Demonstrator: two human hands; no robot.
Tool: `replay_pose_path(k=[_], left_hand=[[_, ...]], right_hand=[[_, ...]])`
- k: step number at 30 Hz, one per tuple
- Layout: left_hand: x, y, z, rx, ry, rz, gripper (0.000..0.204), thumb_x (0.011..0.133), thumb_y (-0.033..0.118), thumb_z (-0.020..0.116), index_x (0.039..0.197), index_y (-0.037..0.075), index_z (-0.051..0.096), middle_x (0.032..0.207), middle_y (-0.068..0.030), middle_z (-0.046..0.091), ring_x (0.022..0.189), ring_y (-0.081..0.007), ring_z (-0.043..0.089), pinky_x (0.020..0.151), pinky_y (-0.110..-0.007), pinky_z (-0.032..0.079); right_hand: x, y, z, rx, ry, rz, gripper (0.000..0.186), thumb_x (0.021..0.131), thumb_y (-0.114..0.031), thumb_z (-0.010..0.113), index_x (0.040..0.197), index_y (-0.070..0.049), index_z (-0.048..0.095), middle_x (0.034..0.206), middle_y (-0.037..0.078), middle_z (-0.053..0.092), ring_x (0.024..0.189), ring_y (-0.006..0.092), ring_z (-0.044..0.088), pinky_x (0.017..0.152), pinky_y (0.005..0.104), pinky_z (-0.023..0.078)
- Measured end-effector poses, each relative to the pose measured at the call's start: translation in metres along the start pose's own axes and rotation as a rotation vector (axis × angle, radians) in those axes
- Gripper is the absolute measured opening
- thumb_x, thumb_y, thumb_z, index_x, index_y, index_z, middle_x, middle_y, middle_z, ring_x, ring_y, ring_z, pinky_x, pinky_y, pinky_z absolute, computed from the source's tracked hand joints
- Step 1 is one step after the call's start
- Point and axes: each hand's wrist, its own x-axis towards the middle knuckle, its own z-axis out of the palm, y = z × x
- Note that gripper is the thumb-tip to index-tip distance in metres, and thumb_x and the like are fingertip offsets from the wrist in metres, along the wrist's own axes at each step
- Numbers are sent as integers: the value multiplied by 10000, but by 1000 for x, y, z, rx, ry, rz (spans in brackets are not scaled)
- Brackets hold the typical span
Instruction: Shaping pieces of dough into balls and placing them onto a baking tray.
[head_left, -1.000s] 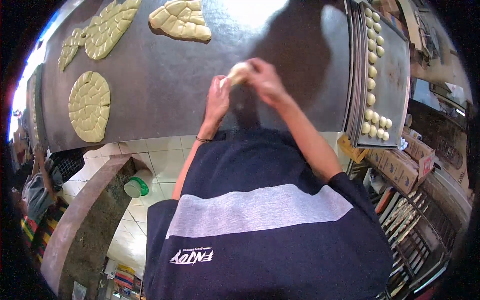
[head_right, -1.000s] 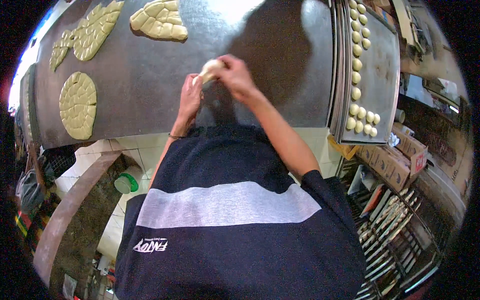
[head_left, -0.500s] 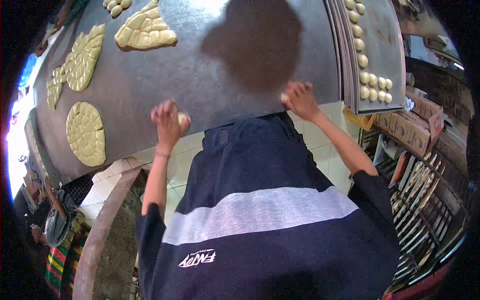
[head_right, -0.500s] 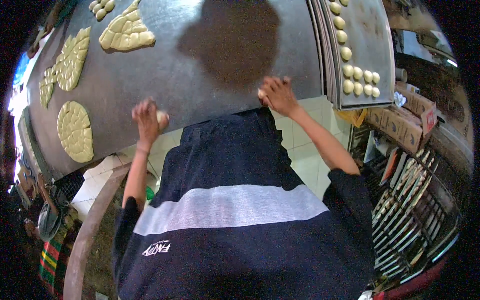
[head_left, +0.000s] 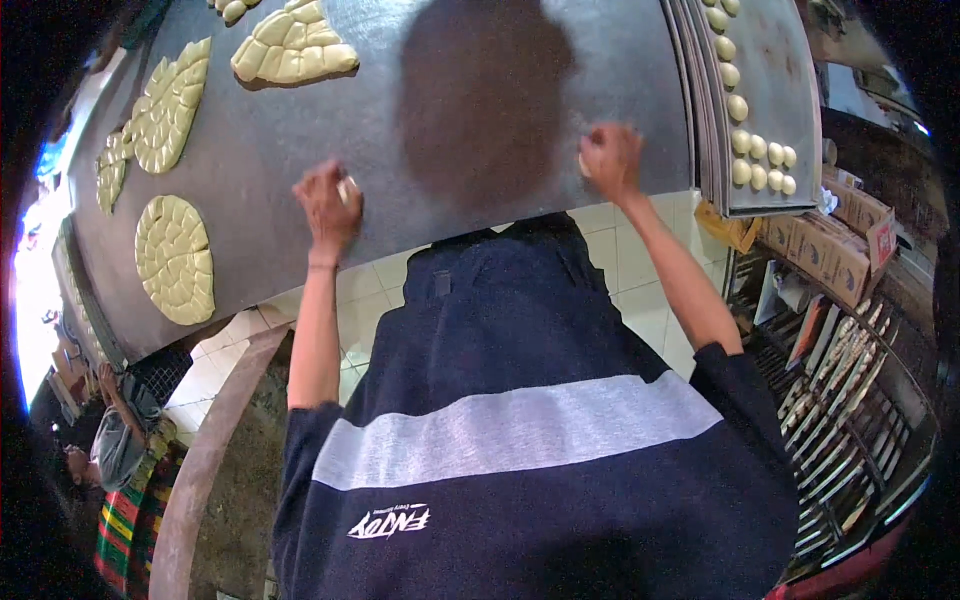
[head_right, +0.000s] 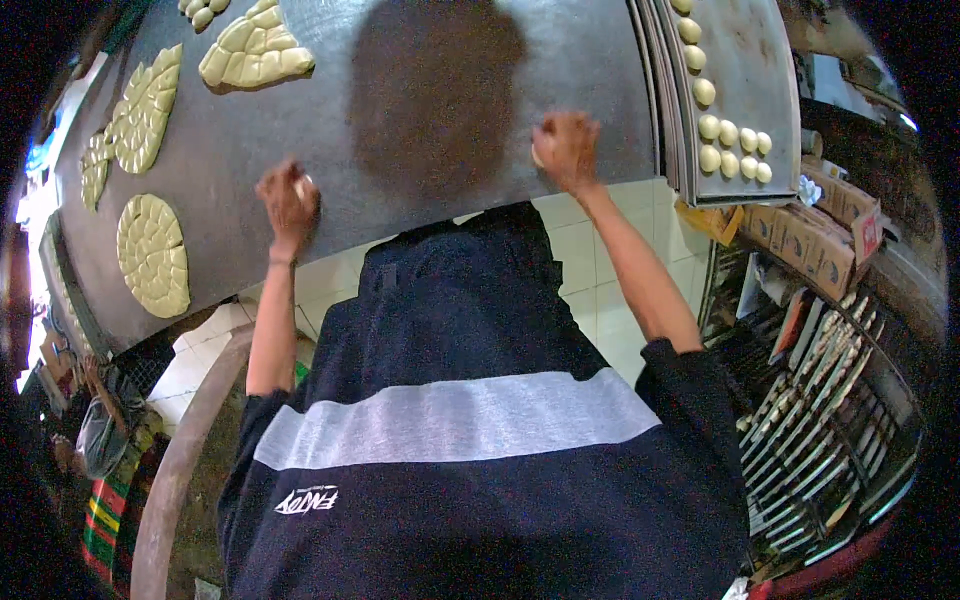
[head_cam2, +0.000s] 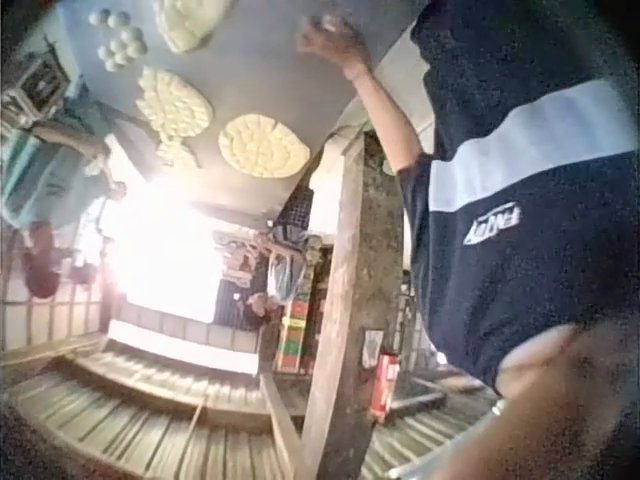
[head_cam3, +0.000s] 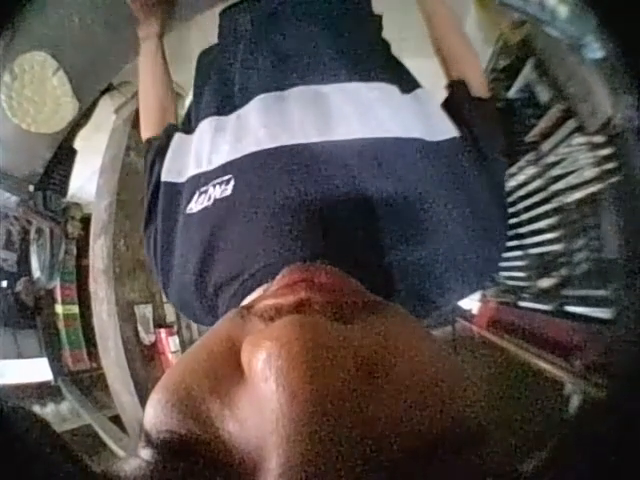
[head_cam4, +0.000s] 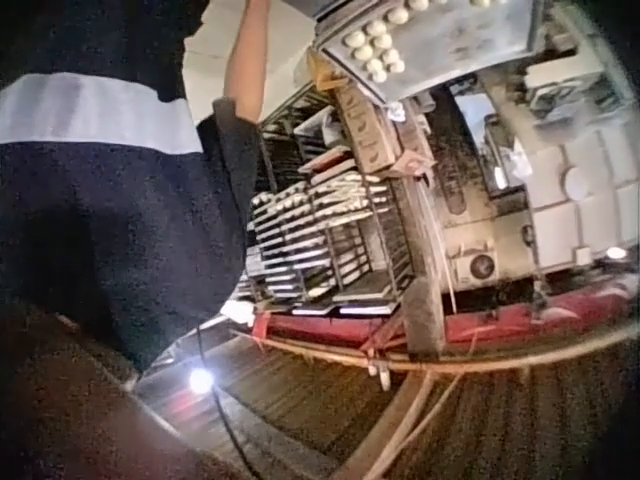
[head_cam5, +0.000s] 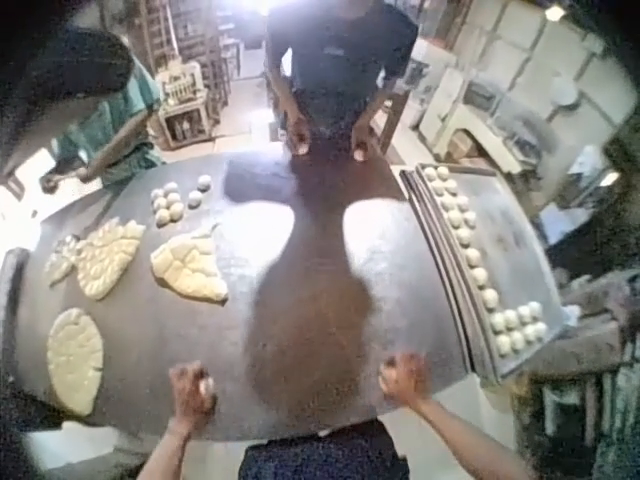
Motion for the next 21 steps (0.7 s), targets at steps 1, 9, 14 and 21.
replay_pose_path(k=[1,9,14,21], left_hand=[[18,-8,10,64,-17,-133,454,791,134,687,1230,123,571,1032,-82,636,1050,-278,563,922,-427,400],[0,29,42,-262,-48,-91,403,857,91,689,1249,102,594,1061,-103,647,1106,-311,548,961,-452,406],[28,-46,-7,3,-134,-103,343,913,142,656,1248,99,596,1061,-100,649,1113,-316,542,962,-448,402],[59,-27,36,-87,-74,-297,244,942,178,654,1164,81,622,1053,-99,655,1057,-305,566,945,-456,405]], right_hand=[[22,1,9,0,143,97,173,860,-226,746,978,-122,676,936,80,685,970,322,598,844,473,400],[-16,-56,56,313,64,-105,129,847,-172,758,938,-129,676,946,55,667,1001,311,591,892,478,387],[22,25,18,-20,156,213,150,897,-261,720,953,-136,658,982,38,675,1004,296,579,890,491,372],[50,-30,71,488,130,209,261,948,-310,726,924,-64,642,911,100,676,877,317,633,789,444,480]])
